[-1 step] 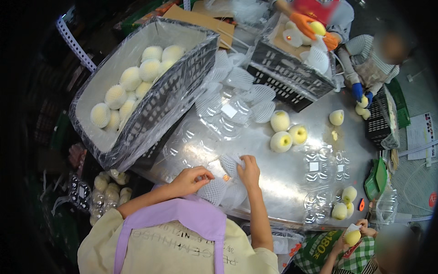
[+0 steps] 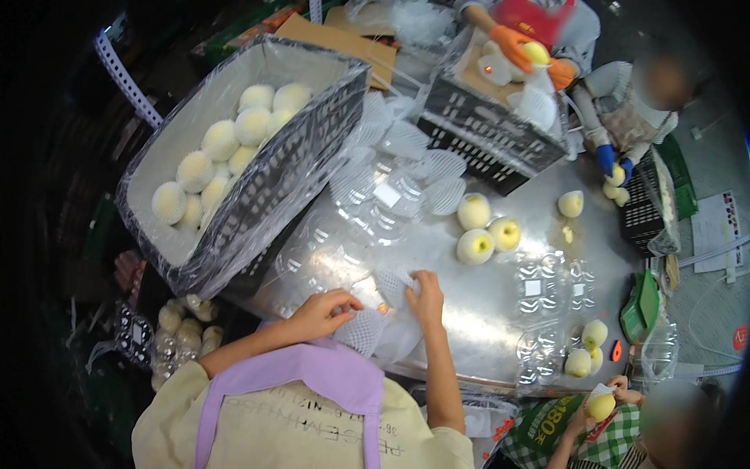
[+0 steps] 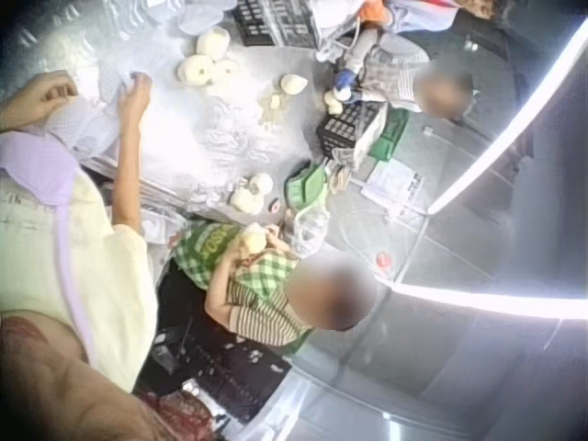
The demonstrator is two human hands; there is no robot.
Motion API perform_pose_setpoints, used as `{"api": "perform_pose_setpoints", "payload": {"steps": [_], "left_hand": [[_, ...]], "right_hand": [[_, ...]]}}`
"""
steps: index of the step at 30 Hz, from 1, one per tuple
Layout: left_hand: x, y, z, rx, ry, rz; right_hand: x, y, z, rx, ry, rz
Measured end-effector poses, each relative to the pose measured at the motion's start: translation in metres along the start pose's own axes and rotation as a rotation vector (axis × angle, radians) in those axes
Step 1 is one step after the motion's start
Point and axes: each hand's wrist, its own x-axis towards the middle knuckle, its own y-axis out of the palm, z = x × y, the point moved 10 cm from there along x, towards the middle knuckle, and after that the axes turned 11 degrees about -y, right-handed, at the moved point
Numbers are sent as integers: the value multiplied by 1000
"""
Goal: The person removes foam nets from pale yellow apples, places them into clear plastic clamshell trays, and seals the trays. The person then stacks the sealed trays into a black crate. Other workers are visible in the background performing similar tasks.
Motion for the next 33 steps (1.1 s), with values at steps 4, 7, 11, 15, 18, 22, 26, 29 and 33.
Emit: {"api": "perform_pose_setpoints", "payload": {"steps": [4,7,11,15,18,22,26,29,33], "left_hand": [[-1,13,17,171,-3,36],[0,28,30,215,-91,144],[4,43,48,204,-110,203],[4,45,51,346,18,117],[4,46,56,376,-1,121],[1,57,75,340,-241,292],[-7,62,60,356,-221,383],[-6,70,74,305,-104,342],[-17,47,42,296,-17,292]], "right_hand": [[-11,-49,7,146,103,-117],[-31,-51,29,82,94,-3],[-84,3,35,97,156,207],[-95,31,69,207,109,252],[-94,46,84,209,77,315],[-93,58,90,140,102,313],[-95,57,83,78,176,345],[-99,61,72,150,166,306],[-94,49,59,274,59,134]]}}
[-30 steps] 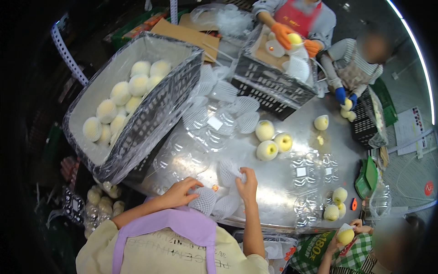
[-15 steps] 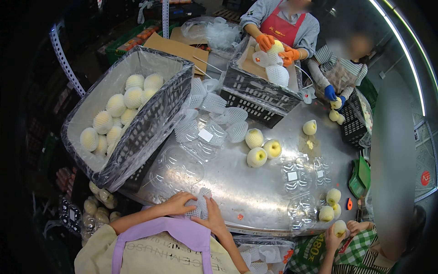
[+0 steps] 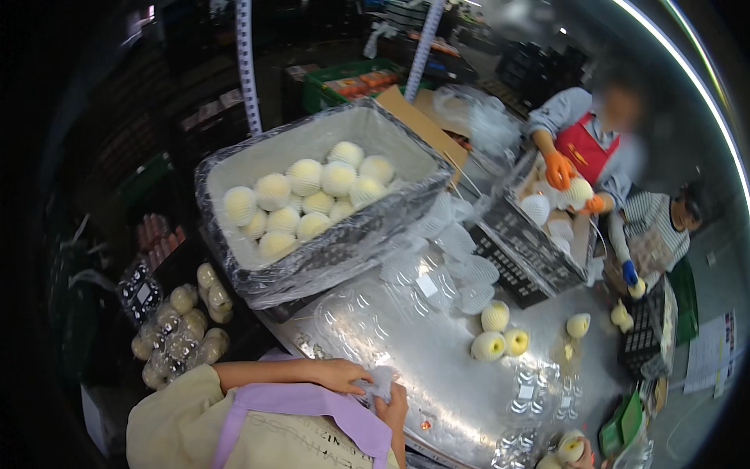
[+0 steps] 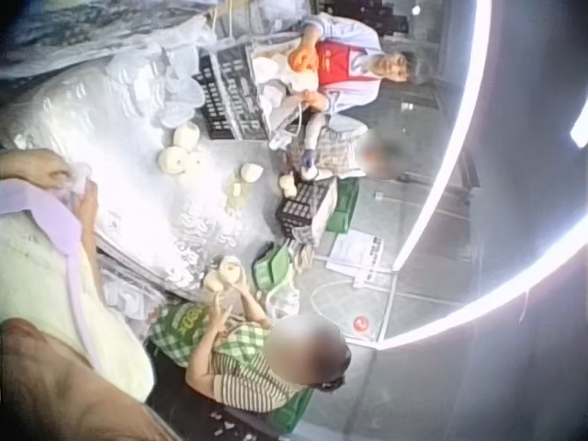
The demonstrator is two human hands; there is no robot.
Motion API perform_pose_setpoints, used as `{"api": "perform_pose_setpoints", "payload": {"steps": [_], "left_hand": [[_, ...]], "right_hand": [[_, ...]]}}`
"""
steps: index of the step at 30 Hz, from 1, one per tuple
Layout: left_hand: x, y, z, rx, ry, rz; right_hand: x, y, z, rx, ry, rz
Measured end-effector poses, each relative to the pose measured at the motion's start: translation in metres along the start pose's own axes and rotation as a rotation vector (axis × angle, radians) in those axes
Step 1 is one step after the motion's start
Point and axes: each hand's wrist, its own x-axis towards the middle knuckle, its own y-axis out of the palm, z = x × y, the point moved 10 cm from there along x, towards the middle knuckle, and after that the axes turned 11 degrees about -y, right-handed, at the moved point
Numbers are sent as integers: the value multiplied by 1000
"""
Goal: The person removes foam nets from pale yellow apples, places them into clear plastic clamshell trays, and seals the trays. The person then stacks the sealed trays into a black crate. Other workers are visible in the background performing similar tasks.
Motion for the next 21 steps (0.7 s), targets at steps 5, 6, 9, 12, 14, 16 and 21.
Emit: {"api": "perform_pose_setpoints", "payload": {"steps": [5,6,9,12,14,16,21], "left_hand": [[-39,-58,-23,-13,45,-74],[-55,-75,-33,-43,75,-104],[-112,-132,-76,-101,231,-211],[-177,-202,-107,-165,389,-423],[-209,-243,-101,-268,371,-608],[-240,-276,-63,-314,225,-960],[-259,-308,-4,-135,-82,-1430]], "right_hand": [[4,-34,-34,299,170,-231],[12,-45,-20,337,186,-261],[33,-71,-8,425,202,-388],[58,-100,2,350,173,-505],[83,-119,11,305,132,-582],[121,-131,24,314,90,-632],[227,-173,72,231,-158,-803]]}}
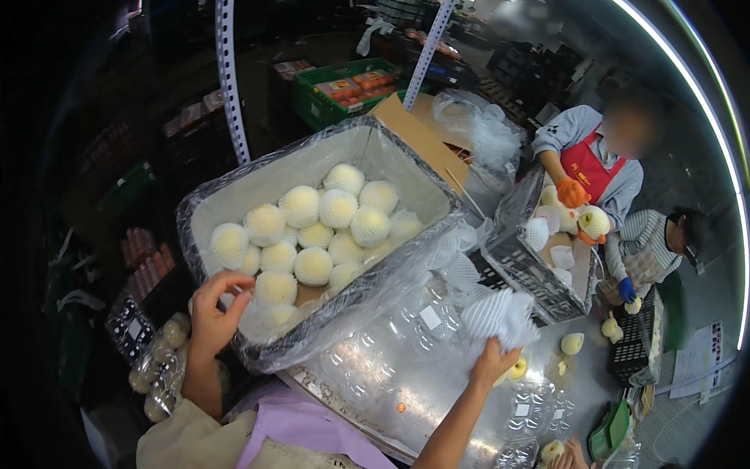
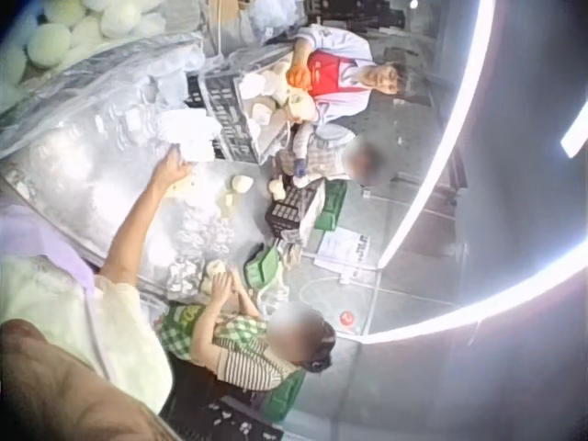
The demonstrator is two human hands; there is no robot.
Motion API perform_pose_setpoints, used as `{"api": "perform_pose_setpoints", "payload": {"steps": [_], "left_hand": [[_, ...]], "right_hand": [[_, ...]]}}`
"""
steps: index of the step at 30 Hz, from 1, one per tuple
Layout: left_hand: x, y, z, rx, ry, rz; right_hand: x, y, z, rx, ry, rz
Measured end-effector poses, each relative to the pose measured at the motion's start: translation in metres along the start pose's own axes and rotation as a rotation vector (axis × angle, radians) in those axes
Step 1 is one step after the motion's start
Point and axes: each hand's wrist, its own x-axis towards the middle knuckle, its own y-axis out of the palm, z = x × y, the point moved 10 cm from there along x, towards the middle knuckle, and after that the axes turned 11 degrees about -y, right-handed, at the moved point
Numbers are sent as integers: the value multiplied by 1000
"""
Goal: The person removes foam nets from pale yellow apples, places them into clear plastic clamshell trays, and seals the trays. The person then stacks the sealed trays into a black crate. Other workers are visible in the background performing similar tasks.
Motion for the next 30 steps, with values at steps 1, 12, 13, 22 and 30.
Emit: {"api": "perform_pose_setpoints", "payload": {"steps": [1,12,13,22,30], "left_hand": [[0,4,14,-27,-32,4],[8,7,10,-57,42,62],[9,8,13,-63,36,78],[10,11,16,-19,23,127],[13,25,24,-110,-68,355]], "right_hand": [[21,19,7,-19,-47,31],[145,200,-32,-437,-646,214],[149,206,-52,-516,-627,243],[118,245,-211,-835,-61,945],[90,236,-62,-938,-629,863]]}}
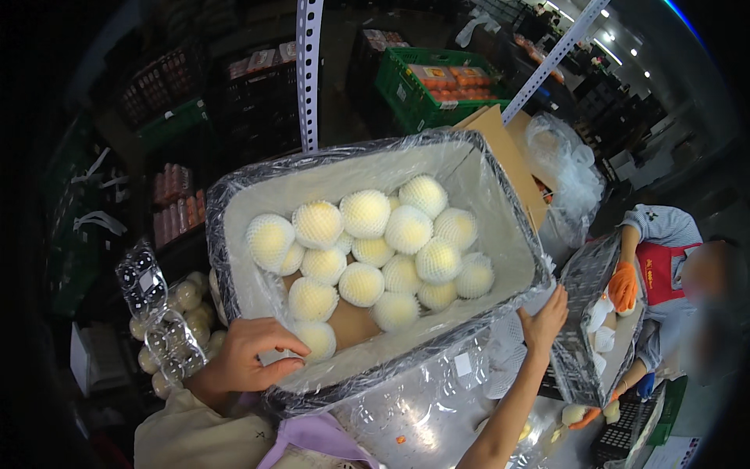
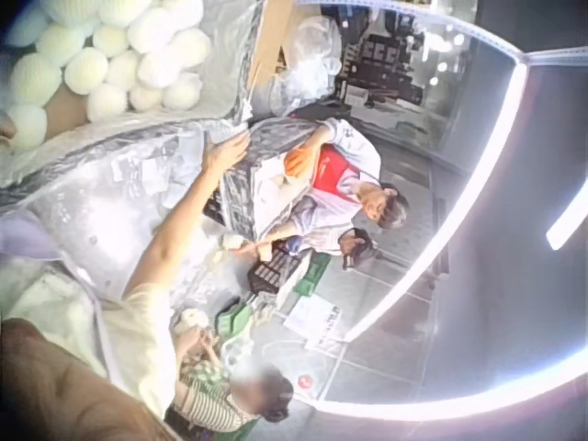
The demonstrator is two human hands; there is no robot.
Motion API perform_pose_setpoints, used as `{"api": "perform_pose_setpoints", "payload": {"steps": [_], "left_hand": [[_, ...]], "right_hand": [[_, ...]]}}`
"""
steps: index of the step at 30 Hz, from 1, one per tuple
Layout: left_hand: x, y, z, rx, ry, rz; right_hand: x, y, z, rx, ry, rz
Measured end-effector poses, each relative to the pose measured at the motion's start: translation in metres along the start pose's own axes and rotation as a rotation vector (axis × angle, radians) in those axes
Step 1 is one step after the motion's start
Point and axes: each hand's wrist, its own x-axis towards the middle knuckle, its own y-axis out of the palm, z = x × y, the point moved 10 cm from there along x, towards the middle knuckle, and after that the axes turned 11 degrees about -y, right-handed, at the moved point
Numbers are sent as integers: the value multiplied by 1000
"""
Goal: The person removes foam nets from pale yellow apples, places them into clear plastic clamshell trays, and seals the trays. The person then stacks the sealed trays into a black crate. Other workers are visible in the background performing similar tasks.
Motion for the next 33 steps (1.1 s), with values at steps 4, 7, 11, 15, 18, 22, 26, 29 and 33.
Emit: {"api": "perform_pose_setpoints", "payload": {"steps": [4,7,11,15,18,22,26,29,33], "left_hand": [[13,-10,-16,57,5,190],[61,-15,-32,340,118,194],[161,36,14,723,167,198],[206,85,100,1284,367,181],[213,98,140,1516,364,44],[225,111,151,1523,329,-119],[224,106,129,1454,298,14],[225,89,116,1352,174,60],[218,34,71,875,-20,-58]], "right_hand": [[-50,-64,38,246,-39,-288],[-109,-80,48,334,11,-359],[-205,-66,47,387,193,-289],[-276,-42,57,504,322,-246],[-315,-35,75,481,356,-207],[-378,-15,80,550,555,-90],[-383,-14,96,532,477,-84],[-365,-8,100,652,501,-129],[-339,-9,102,665,431,-139]]}}
